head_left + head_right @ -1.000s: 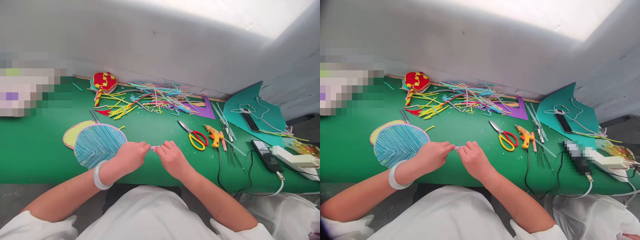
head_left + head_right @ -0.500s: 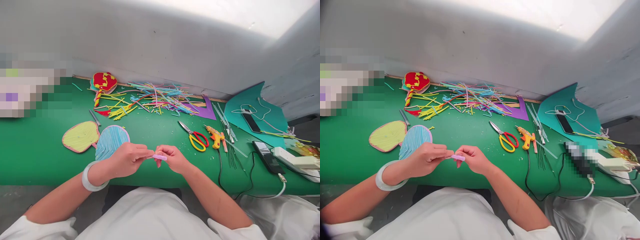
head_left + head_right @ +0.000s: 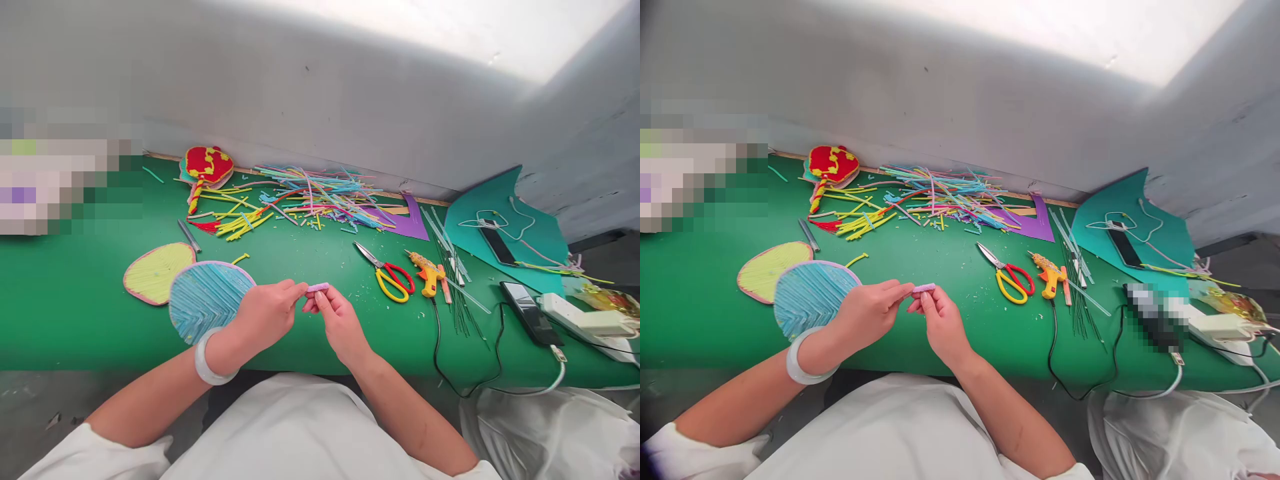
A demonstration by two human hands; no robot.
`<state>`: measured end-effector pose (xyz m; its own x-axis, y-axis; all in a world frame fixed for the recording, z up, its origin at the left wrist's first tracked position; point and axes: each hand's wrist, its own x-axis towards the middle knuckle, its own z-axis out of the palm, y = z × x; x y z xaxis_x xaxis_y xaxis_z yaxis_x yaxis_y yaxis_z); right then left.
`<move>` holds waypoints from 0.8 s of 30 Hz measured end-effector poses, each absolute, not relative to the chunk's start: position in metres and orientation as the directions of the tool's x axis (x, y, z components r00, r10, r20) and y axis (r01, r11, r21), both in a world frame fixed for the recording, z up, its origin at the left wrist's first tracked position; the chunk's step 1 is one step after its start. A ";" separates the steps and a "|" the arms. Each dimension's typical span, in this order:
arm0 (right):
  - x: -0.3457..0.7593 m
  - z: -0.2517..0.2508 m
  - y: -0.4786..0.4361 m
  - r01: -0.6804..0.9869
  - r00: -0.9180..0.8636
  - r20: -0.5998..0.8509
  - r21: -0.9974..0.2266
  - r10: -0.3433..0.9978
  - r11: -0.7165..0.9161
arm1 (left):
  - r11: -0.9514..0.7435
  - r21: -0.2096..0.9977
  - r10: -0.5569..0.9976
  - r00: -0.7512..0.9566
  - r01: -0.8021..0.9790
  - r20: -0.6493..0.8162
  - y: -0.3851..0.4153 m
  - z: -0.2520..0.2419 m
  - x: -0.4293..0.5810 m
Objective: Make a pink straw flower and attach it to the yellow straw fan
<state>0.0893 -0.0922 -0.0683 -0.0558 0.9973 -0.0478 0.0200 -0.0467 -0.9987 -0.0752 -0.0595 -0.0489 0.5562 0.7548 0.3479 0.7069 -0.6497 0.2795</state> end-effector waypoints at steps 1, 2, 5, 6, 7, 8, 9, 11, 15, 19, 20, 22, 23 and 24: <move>0.093 -0.068 -0.094 0.109 -0.093 -0.009 -0.994 0.996 0.001 | -0.638 0.387 0.770 0.553 0.666 0.318 -0.058 -0.049 -0.077; 0.098 -0.067 -0.096 0.203 -0.132 0.039 -0.977 0.991 0.065 | -0.616 0.491 0.782 0.550 0.616 0.292 -0.057 -0.048 -0.079; 0.112 -0.067 -0.100 0.473 -0.215 0.255 -0.818 0.943 0.329 | -0.514 0.701 0.817 0.531 0.494 0.224 -0.055 -0.048 -0.083; 0.117 -0.066 -0.099 0.544 -0.218 0.343 -0.734 0.914 0.406 | -0.477 0.738 0.830 0.521 0.477 0.200 -0.054 -0.047 -0.084; 0.121 -0.066 -0.098 0.607 -0.213 0.430 -0.645 0.877 0.464 | -0.441 0.767 0.840 0.514 0.466 0.171 -0.054 -0.047 -0.084; 0.125 -0.066 -0.096 0.663 -0.209 0.507 -0.555 0.836 0.502 | -0.408 0.790 0.847 0.513 0.457 0.140 -0.054 -0.046 -0.085; 0.129 -0.065 -0.094 0.711 -0.216 0.569 -0.465 0.793 0.527 | -0.378 0.809 0.848 0.518 0.451 0.108 -0.054 -0.044 -0.085; 0.135 -0.062 -0.089 0.770 -0.289 0.636 -0.290 0.716 0.568 | -0.334 0.833 0.839 0.542 0.441 0.050 -0.054 -0.041 -0.084; 0.139 -0.057 -0.083 0.729 -0.479 0.636 -0.097 0.605 0.678 | -0.288 0.853 0.813 0.582 0.436 -0.022 -0.055 -0.036 -0.082; 0.135 -0.054 -0.081 0.687 -0.504 0.664 -0.078 0.552 0.722 | -0.296 0.852 0.813 0.583 0.432 -0.014 -0.056 -0.036 -0.080; 0.134 -0.054 -0.081 0.686 -0.500 0.669 -0.081 0.550 0.723 | -0.313 0.846 0.817 0.577 0.431 0.008 -0.056 -0.037 -0.080; 0.133 -0.055 -0.080 0.689 -0.485 0.682 -0.089 0.548 0.719 | -0.348 0.833 0.825 0.563 0.431 0.053 -0.057 -0.038 -0.079; 0.132 -0.055 -0.080 0.691 -0.477 0.687 -0.093 0.549 0.717 | -0.359 0.828 0.827 0.558 0.431 0.068 -0.058 -0.038 -0.079; 0.131 -0.057 -0.081 0.694 -0.468 0.691 -0.100 0.551 0.713 | -0.364 0.826 0.828 0.556 0.431 0.075 -0.058 -0.038 -0.079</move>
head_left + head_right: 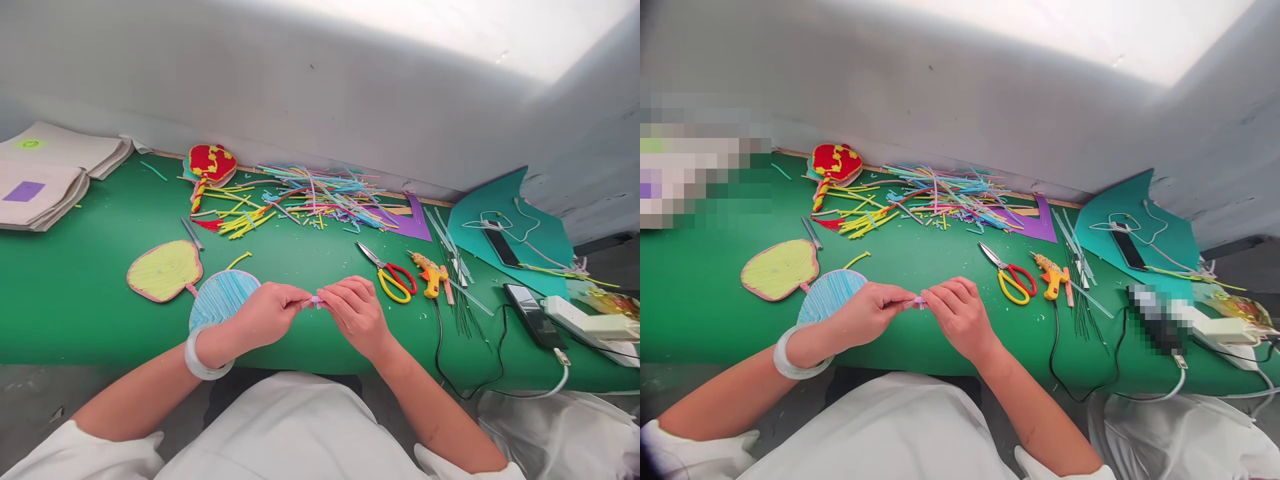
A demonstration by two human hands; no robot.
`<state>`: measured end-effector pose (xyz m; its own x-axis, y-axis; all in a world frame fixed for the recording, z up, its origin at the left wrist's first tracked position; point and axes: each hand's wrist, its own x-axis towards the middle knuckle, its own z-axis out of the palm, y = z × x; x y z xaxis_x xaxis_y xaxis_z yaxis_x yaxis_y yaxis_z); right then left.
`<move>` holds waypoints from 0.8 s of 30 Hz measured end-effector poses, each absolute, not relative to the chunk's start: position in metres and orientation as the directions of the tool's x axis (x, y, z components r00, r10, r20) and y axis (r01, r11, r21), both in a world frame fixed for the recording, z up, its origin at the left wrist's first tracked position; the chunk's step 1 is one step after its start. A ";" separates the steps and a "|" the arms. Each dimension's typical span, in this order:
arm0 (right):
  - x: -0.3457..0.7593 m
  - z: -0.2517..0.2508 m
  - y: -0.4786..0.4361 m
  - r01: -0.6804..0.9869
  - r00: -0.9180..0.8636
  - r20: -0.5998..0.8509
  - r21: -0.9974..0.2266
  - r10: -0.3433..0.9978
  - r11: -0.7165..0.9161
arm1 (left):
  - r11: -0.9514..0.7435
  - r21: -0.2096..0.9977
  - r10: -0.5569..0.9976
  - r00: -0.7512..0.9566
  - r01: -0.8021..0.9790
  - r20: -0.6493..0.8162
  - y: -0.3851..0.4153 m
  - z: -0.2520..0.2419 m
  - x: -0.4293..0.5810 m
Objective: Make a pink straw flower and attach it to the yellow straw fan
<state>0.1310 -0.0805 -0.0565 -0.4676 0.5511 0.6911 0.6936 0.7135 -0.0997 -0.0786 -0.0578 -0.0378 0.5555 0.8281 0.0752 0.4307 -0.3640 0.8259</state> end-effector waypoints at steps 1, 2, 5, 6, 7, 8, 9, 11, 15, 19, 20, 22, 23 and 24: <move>0.130 -0.058 -0.081 0.697 -0.456 0.696 -0.109 0.555 0.709 | -0.364 0.827 0.828 0.555 0.428 0.077 -0.058 -0.037 -0.078; 0.129 -0.059 -0.081 0.699 -0.443 0.701 -0.121 0.559 0.705 | -0.362 0.830 0.827 0.557 0.424 0.076 -0.058 -0.037 -0.077; 0.126 -0.061 -0.083 0.700 -0.391 0.714 -0.179 0.580 0.692 | -0.371 0.832 0.822 0.563 0.412 0.088 -0.059 -0.037 -0.076; 0.124 -0.061 -0.084 0.696 -0.372 0.718 -0.204 0.589 0.689 | -0.394 0.821 0.820 0.562 0.413 0.111 -0.060 -0.037 -0.076; 0.123 -0.060 -0.085 0.690 -0.356 0.717 -0.231 0.600 0.686 | -0.431 0.799 0.814 0.562 0.420 0.144 -0.060 -0.038 -0.076; 0.122 -0.060 -0.086 0.683 -0.340 0.712 -0.262 0.614 0.682 | -0.482 0.761 0.804 0.564 0.435 0.187 -0.061 -0.040 -0.077; 0.122 -0.059 -0.087 0.675 -0.325 0.702 -0.297 0.633 0.675 | -0.544 0.703 0.786 0.571 0.458 0.237 -0.062 -0.041 -0.078; 0.121 -0.058 -0.089 0.656 -0.295 0.665 -0.381 0.686 0.651 | -0.669 0.527 0.729 0.601 0.524 0.328 -0.063 -0.044 -0.080; 0.120 -0.054 -0.094 0.614 -0.254 0.563 -0.534 0.786 0.581 | -0.807 0.107 0.560 0.696 0.581 0.449 -0.065 -0.044 -0.083; 0.118 -0.049 -0.098 0.587 -0.253 0.500 -0.601 0.828 0.542 | -0.838 -0.131 0.411 0.770 0.530 0.487 -0.067 -0.040 -0.083; 0.118 -0.049 -0.098 0.579 -0.256 0.484 -0.617 0.837 0.534 | -0.836 -0.172 0.383 0.779 0.521 0.497 -0.067 -0.039 -0.084; 0.117 -0.047 -0.099 0.559 -0.259 0.449 -0.653 0.855 0.512 | -0.827 -0.239 0.332 0.785 0.509 0.522 -0.067 -0.038 -0.084; 0.117 -0.047 -0.099 0.546 -0.259 0.431 -0.673 0.864 0.499 | -0.823 -0.265 0.310 0.788 0.503 0.532 -0.067 -0.038 -0.085; 0.117 -0.046 -0.099 0.532 -0.257 0.413 -0.694 0.873 0.485 | -0.820 -0.287 0.289 0.792 0.495 0.538 -0.067 -0.037 -0.085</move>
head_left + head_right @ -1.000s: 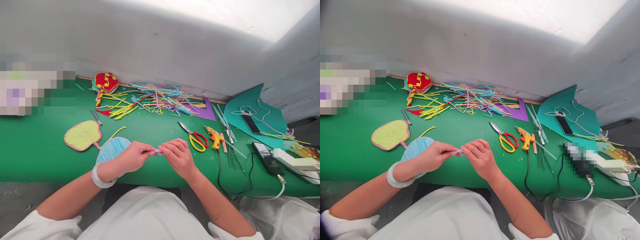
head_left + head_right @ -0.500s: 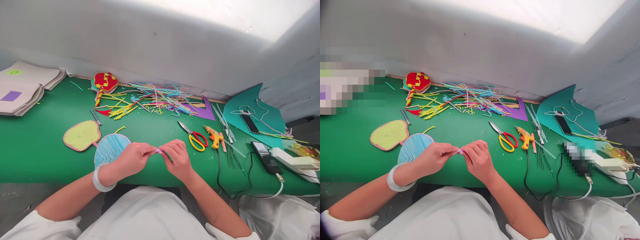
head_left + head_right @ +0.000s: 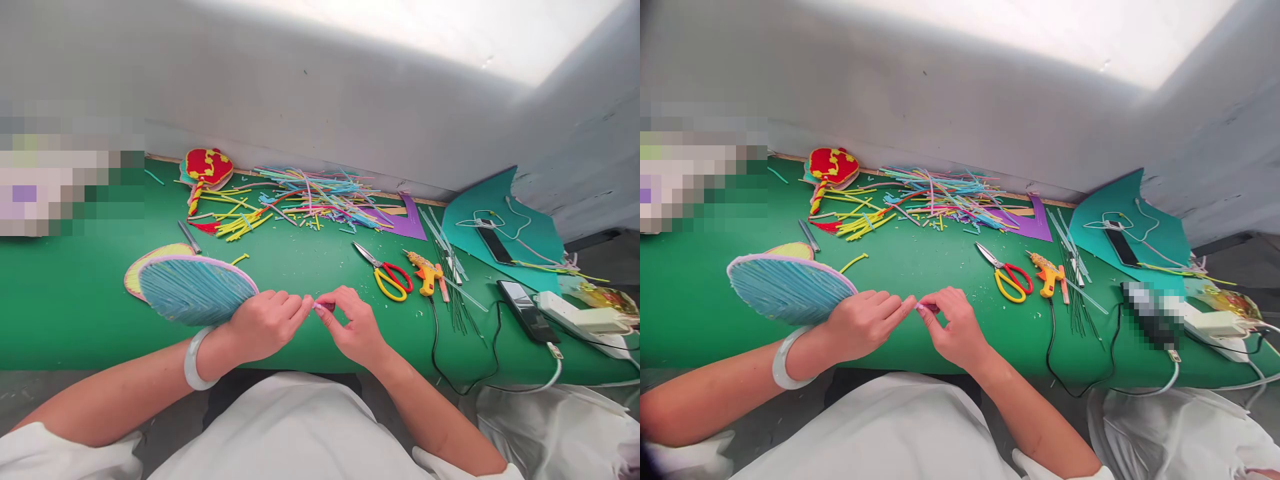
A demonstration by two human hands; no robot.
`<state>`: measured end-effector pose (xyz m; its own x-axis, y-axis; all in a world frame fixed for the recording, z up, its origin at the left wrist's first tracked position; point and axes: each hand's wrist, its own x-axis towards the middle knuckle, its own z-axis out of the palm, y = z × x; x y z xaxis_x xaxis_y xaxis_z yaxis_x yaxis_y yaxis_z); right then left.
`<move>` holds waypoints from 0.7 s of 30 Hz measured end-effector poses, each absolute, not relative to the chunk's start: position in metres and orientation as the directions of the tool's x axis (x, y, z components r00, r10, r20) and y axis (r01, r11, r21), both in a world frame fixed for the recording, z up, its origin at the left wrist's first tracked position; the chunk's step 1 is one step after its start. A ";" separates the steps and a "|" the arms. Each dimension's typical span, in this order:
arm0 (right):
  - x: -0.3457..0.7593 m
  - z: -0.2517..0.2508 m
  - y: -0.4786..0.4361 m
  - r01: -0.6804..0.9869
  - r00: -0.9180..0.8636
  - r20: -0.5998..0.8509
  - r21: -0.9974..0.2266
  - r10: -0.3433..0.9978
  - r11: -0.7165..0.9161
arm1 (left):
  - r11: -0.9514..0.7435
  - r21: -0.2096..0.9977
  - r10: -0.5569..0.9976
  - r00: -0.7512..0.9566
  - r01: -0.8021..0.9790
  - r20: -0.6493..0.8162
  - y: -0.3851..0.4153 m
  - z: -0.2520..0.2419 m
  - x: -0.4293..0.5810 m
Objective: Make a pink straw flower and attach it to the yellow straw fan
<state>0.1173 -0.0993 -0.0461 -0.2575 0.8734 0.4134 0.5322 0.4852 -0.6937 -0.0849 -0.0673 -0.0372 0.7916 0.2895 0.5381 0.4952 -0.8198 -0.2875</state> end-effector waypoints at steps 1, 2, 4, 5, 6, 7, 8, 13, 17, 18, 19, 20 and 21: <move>0.117 -0.045 -0.100 0.517 -0.255 0.395 -0.716 0.883 0.469 | -0.819 -0.307 0.268 0.797 0.484 0.541 -0.067 -0.036 -0.085; 0.118 -0.044 -0.100 0.500 -0.253 0.373 -0.739 0.893 0.451 | -0.821 -0.325 0.245 0.804 0.469 0.541 -0.067 -0.035 -0.086; 0.118 -0.042 -0.101 0.470 -0.243 0.319 -0.787 0.916 0.399 | -0.825 -0.356 0.205 0.819 0.439 0.536 -0.067 -0.032 -0.086; 0.118 -0.041 -0.102 0.458 -0.236 0.283 -0.811 0.930 0.363 | -0.825 -0.369 0.188 0.824 0.428 0.535 -0.068 -0.031 -0.086; 0.118 -0.040 -0.103 0.446 -0.228 0.239 -0.836 0.944 0.320 | -0.824 -0.381 0.175 0.828 0.420 0.533 -0.068 -0.030 -0.086; 0.118 -0.038 -0.103 0.431 -0.222 0.189 -0.861 0.957 0.270 | -0.821 -0.395 0.164 0.832 0.413 0.529 -0.068 -0.029 -0.087; 0.118 -0.038 -0.104 0.409 -0.217 0.132 -0.887 0.967 0.213 | -0.816 -0.408 0.158 0.837 0.409 0.523 -0.069 -0.027 -0.087; 0.118 -0.036 -0.103 0.146 -0.271 -0.154 -0.982 0.950 -0.117 | -0.798 -0.477 0.117 0.871 0.368 0.477 -0.070 -0.023 -0.088; 0.116 -0.034 -0.100 -0.060 -0.389 -0.298 -0.936 0.871 -0.347 | -0.787 -0.525 0.053 0.882 0.326 0.468 -0.068 -0.021 -0.091; 0.116 -0.033 -0.100 -0.088 -0.415 -0.323 -0.916 0.850 -0.391 | -0.785 -0.533 0.040 0.883 0.317 0.467 -0.068 -0.021 -0.092; 0.115 -0.033 -0.101 -0.110 -0.438 -0.346 -0.895 0.830 -0.432 | -0.784 -0.540 0.028 0.885 0.308 0.465 -0.067 -0.021 -0.093; 0.114 -0.034 -0.102 -0.127 -0.457 -0.367 -0.875 0.810 -0.468 | -0.783 -0.546 0.014 0.886 0.298 0.463 -0.066 -0.020 -0.094; 0.112 -0.034 -0.103 -0.145 -0.471 -0.383 -0.855 0.794 -0.498 | -0.783 -0.553 -0.002 0.888 0.285 0.460 -0.066 -0.020 -0.095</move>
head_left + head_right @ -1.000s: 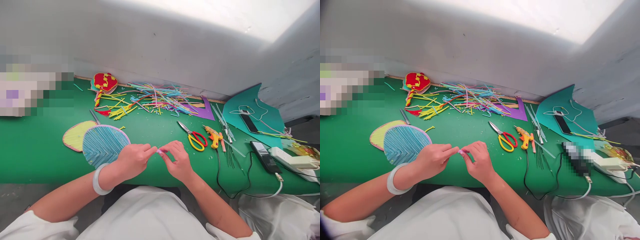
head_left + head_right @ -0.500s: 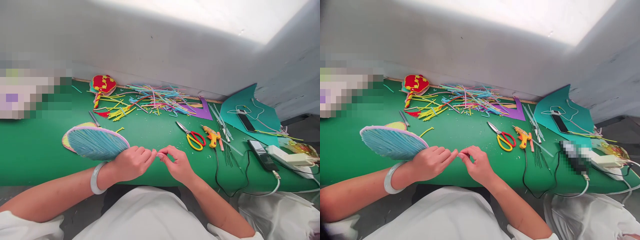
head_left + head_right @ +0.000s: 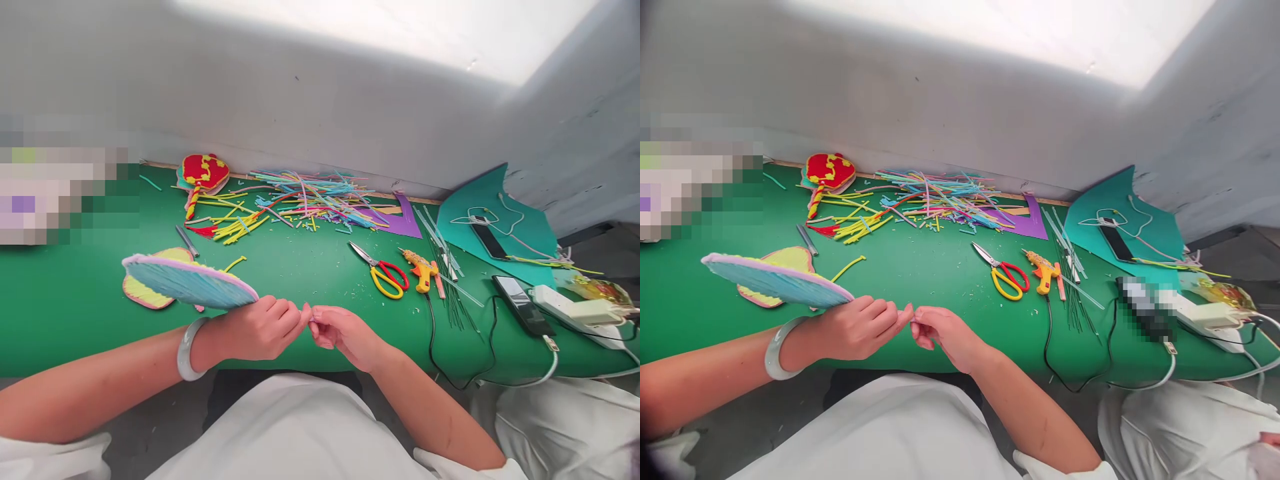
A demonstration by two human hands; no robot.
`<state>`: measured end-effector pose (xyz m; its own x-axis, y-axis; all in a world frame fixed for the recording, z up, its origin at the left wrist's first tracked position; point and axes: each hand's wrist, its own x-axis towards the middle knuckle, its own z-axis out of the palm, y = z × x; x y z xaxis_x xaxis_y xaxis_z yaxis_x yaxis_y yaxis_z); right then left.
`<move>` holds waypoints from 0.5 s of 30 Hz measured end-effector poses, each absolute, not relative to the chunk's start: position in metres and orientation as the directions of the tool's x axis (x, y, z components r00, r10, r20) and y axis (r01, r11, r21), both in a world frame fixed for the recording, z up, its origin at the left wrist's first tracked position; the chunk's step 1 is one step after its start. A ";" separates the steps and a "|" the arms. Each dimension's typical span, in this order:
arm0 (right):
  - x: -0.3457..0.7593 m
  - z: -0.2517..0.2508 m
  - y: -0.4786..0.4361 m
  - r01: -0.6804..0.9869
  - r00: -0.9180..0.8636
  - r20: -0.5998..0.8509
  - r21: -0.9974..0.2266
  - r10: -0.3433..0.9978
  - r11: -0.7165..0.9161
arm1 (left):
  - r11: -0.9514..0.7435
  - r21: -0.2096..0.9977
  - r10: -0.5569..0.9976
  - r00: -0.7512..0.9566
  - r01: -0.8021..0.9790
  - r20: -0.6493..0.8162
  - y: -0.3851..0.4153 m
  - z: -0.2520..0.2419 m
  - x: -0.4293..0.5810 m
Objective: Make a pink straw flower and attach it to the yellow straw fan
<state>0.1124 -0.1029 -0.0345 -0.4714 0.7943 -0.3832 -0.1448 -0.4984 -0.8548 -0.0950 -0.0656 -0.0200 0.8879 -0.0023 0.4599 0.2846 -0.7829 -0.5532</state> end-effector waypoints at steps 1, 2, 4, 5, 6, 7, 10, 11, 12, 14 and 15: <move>0.111 -0.036 -0.104 -0.169 -0.484 -0.392 -0.835 0.782 -0.523 | -0.783 -0.561 -0.020 0.890 0.269 0.456 -0.065 -0.019 -0.096; 0.110 -0.038 -0.106 -0.201 -0.497 -0.391 -0.817 0.775 -0.541 | -0.783 -0.568 -0.040 0.891 0.253 0.453 -0.064 -0.019 -0.096; 0.107 -0.042 -0.109 -0.273 -0.522 -0.367 -0.783 0.770 -0.559 | -0.787 -0.577 -0.088 0.885 0.219 0.456 -0.062 -0.017 -0.097; 0.105 -0.044 -0.111 -0.306 -0.536 -0.351 -0.767 0.768 -0.564 | -0.794 -0.574 -0.111 0.880 0.201 0.462 -0.061 -0.016 -0.097; 0.103 -0.047 -0.113 -0.337 -0.551 -0.330 -0.752 0.767 -0.566 | -0.805 -0.564 -0.134 0.870 0.183 0.474 -0.060 -0.016 -0.098; 0.101 -0.049 -0.114 -0.365 -0.566 -0.308 -0.738 0.765 -0.567 | -0.821 -0.547 -0.156 0.857 0.163 0.490 -0.058 -0.017 -0.098; 0.095 -0.054 -0.118 -0.440 -0.610 -0.224 -0.702 0.760 -0.560 | -0.875 -0.475 -0.209 0.815 0.091 0.541 -0.053 -0.022 -0.101; 0.094 -0.056 -0.119 -0.458 -0.626 -0.192 -0.694 0.756 -0.556 | -0.891 -0.449 -0.217 0.802 0.071 0.556 -0.051 -0.026 -0.102; 0.093 -0.057 -0.120 -0.470 -0.641 -0.166 -0.688 0.750 -0.553 | -0.903 -0.426 -0.217 0.794 0.057 0.567 -0.049 -0.029 -0.104; 0.093 -0.059 -0.122 -0.469 -0.662 -0.136 -0.692 0.737 -0.548 | -0.918 -0.393 -0.196 0.797 0.056 0.572 -0.047 -0.036 -0.107; 0.094 -0.060 -0.122 -0.462 -0.660 -0.137 -0.701 0.739 -0.542 | -0.915 -0.396 -0.184 0.805 0.068 0.564 -0.046 -0.038 -0.108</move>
<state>0.0944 -0.1218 -0.0599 -0.6596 0.7391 -0.1367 -0.4624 -0.5424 -0.7014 -0.1083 -0.0458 -0.0379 0.8051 -0.1840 0.5639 0.0684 -0.9155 -0.3965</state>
